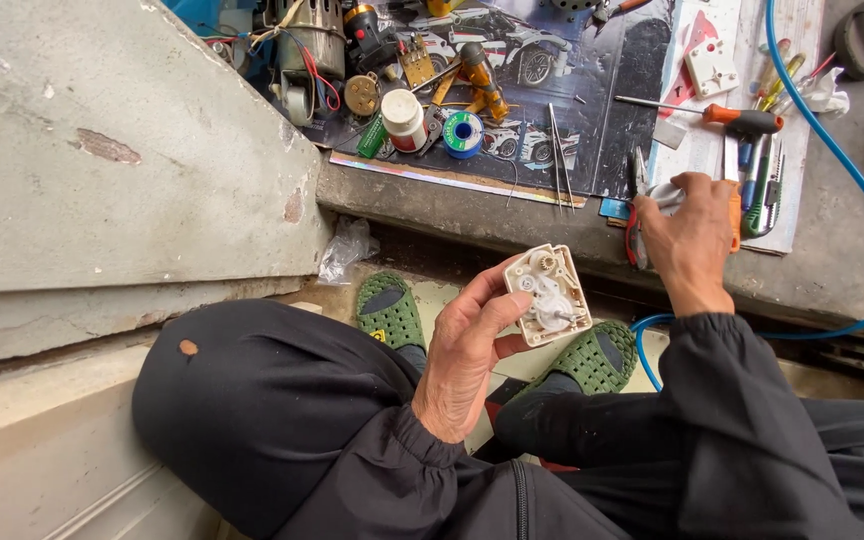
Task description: Cleaning and lubricating small gears inside a plastic housing using tweezers and a metal probe.
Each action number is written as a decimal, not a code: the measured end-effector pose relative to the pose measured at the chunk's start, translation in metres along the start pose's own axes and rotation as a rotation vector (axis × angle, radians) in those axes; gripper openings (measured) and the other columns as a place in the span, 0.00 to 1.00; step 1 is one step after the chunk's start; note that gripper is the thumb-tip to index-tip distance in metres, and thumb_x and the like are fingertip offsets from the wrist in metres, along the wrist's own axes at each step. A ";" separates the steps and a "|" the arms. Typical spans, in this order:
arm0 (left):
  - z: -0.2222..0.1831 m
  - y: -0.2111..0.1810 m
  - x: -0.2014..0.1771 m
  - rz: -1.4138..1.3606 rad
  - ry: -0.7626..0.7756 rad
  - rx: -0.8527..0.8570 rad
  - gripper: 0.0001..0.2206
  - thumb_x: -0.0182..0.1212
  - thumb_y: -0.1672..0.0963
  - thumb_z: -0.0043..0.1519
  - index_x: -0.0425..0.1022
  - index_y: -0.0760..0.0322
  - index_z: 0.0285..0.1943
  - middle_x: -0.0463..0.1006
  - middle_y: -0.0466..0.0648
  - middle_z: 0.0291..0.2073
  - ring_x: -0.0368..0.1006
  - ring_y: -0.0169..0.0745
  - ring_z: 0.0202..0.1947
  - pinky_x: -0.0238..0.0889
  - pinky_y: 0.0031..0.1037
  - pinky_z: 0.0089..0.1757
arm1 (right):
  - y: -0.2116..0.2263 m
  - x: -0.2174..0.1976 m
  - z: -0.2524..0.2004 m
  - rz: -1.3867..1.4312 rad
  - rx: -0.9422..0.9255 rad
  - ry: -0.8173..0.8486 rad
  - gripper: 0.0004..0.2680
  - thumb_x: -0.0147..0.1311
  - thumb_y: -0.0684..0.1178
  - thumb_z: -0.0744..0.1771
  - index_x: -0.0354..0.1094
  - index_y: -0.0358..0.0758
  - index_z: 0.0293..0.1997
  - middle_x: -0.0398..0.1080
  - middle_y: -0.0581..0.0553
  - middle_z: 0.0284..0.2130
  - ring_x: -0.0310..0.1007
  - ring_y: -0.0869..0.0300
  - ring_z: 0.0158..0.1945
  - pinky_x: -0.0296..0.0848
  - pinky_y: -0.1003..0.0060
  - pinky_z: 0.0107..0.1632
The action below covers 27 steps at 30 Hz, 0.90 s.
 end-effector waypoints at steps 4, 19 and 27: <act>0.003 0.001 -0.002 -0.019 -0.004 0.020 0.24 0.62 0.59 0.66 0.76 0.69 0.73 0.83 0.51 0.53 0.79 0.37 0.48 0.75 0.27 0.50 | -0.006 0.003 -0.001 -0.103 -0.023 0.021 0.25 0.71 0.55 0.69 0.68 0.30 0.70 0.64 0.29 0.56 0.70 0.38 0.54 0.73 0.43 0.54; -0.001 0.012 0.001 0.031 0.041 0.088 0.27 0.60 0.59 0.64 0.69 0.67 0.76 0.79 0.55 0.62 0.76 0.42 0.54 0.72 0.33 0.53 | 0.154 -0.128 -0.156 0.842 0.372 0.248 0.06 0.66 0.42 0.69 0.86 0.31 0.47 0.73 0.50 0.30 0.61 0.67 0.33 0.60 0.72 0.36; -0.003 0.011 0.001 0.113 0.061 0.169 0.26 0.59 0.60 0.65 0.69 0.66 0.76 0.79 0.56 0.63 0.76 0.41 0.56 0.72 0.31 0.55 | 0.144 -0.113 -0.158 1.021 0.534 0.339 0.09 0.67 0.40 0.67 0.84 0.27 0.50 0.75 0.44 0.32 0.63 0.65 0.34 0.61 0.72 0.37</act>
Point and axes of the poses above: each hand's wrist, its own z-axis towards the middle knuckle, its own x-axis out of the palm, y = z × x, the point moved 7 cm from there along z, towards the middle knuckle
